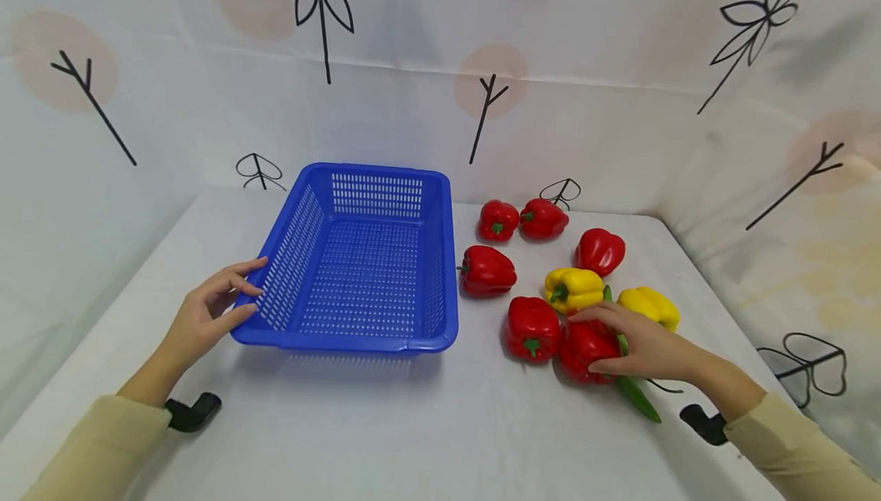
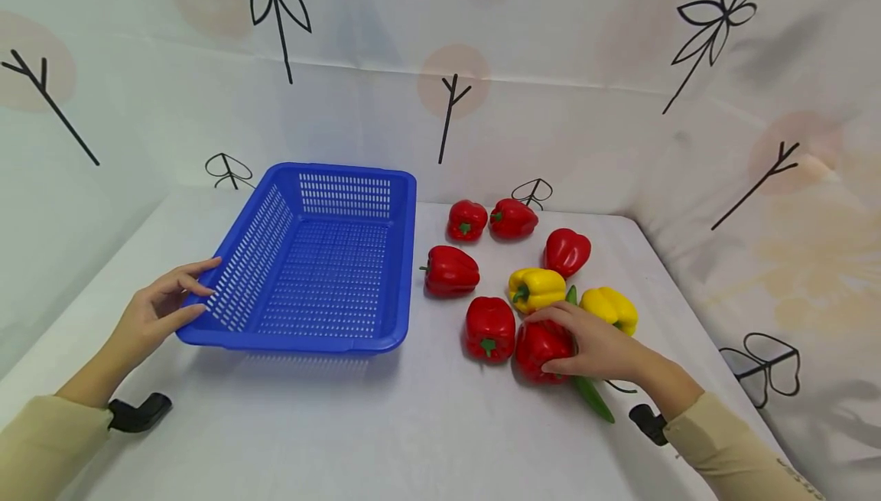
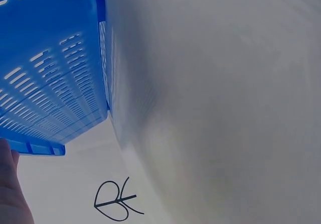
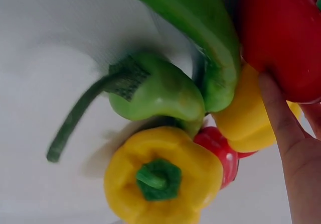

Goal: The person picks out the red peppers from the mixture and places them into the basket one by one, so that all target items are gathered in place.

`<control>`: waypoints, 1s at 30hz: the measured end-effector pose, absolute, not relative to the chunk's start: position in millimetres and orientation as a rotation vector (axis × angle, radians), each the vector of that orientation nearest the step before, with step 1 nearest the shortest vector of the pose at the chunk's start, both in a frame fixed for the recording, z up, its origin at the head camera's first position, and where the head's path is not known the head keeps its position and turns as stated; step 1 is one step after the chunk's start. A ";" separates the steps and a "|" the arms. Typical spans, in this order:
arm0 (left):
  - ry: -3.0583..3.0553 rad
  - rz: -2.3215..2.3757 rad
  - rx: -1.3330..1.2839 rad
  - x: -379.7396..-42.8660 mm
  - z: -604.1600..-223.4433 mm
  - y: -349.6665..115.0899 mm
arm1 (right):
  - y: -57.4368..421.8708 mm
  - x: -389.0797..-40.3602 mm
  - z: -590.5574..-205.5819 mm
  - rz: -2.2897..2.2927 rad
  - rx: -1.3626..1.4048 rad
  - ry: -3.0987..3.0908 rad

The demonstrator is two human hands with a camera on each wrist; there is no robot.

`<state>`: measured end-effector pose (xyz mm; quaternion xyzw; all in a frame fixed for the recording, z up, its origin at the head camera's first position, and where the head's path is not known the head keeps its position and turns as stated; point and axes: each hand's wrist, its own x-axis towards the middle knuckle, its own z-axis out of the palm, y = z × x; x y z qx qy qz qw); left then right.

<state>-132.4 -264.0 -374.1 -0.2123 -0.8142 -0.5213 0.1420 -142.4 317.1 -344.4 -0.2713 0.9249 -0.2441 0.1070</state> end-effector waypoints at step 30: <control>-2.320 -1.543 -0.585 -131.5 -374.6 -259.9 | 317.2 -147.3 -303.0 -0.786 -0.924 2.781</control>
